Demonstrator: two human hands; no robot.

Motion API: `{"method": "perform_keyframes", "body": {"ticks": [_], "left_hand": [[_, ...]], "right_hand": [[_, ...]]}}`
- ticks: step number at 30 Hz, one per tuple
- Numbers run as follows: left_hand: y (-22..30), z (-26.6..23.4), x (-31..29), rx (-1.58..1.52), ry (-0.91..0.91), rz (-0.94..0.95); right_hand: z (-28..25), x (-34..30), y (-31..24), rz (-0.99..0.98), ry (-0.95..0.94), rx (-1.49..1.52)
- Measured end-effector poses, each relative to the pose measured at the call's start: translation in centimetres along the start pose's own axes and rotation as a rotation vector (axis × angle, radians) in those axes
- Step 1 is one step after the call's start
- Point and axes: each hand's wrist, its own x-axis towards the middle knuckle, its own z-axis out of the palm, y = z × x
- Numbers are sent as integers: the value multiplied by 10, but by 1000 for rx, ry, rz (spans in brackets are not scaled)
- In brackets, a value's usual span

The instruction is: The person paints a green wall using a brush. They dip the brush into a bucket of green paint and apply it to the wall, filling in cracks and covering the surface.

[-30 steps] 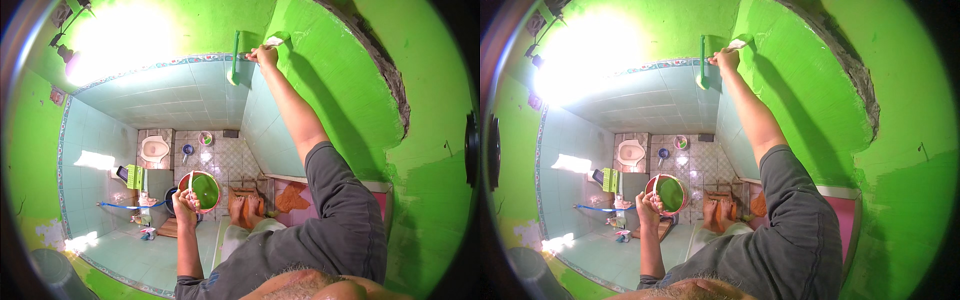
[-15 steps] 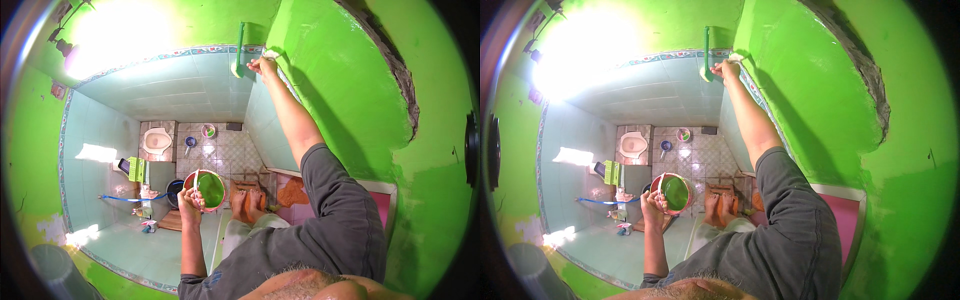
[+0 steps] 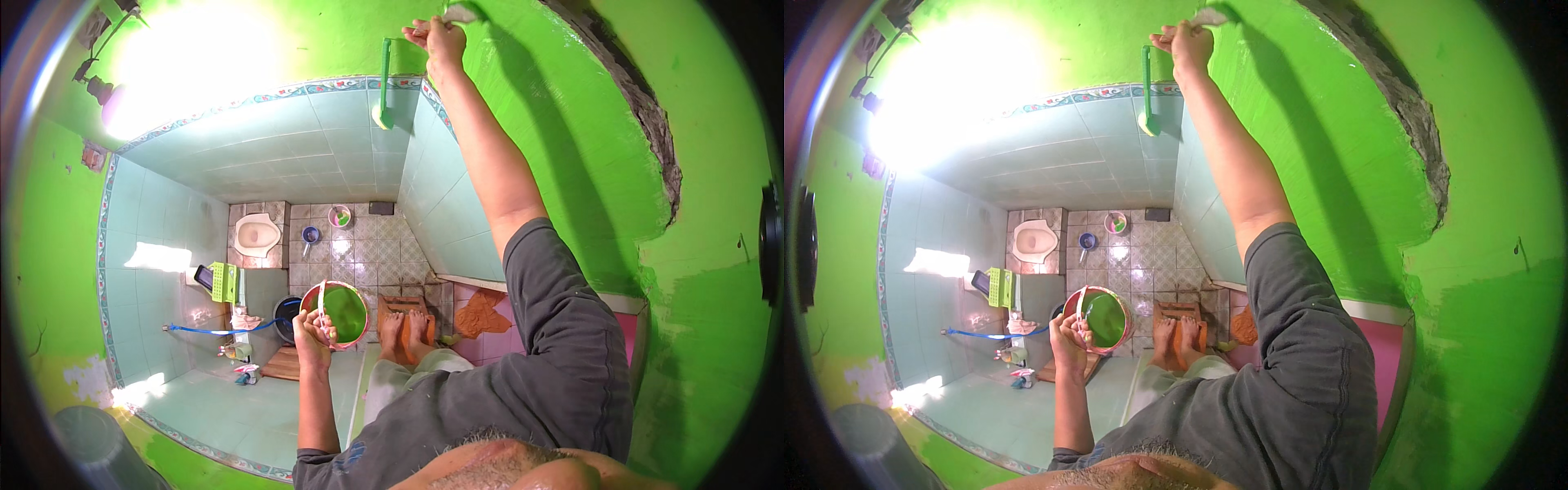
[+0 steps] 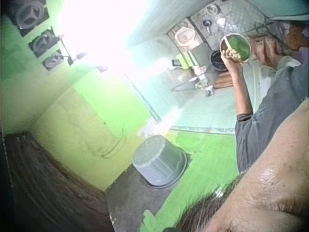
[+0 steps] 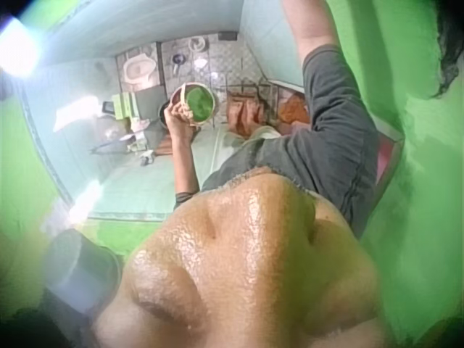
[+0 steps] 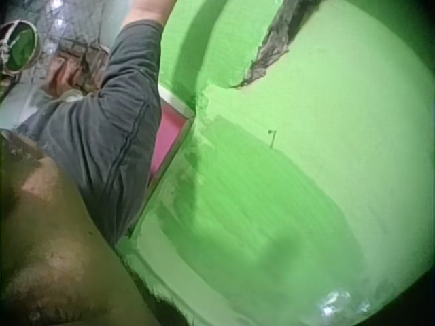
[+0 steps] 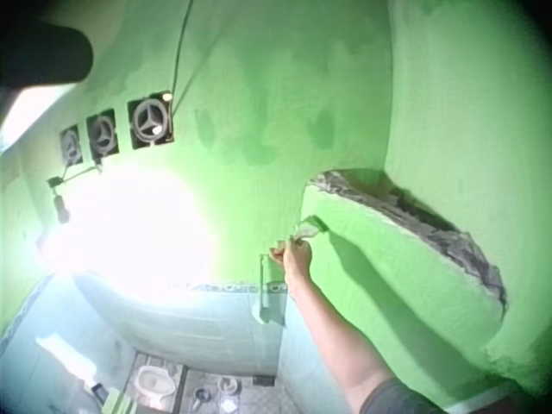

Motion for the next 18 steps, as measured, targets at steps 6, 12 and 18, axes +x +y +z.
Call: {"method": "perform_keyframes", "body": {"ticks": [6, 12, 18], "left_hand": [[1, 0, -1, 4, -13, -26], [-1, -1, 0, 21, -45, -22], [0, -2, -2, 28, -33, -14]], "right_hand": [[-32, 5, 24, -127, 107, -299], [-89, -43, 101, 333, 68, -270], [-91, -62, 96, 501, 197, 154]]}}
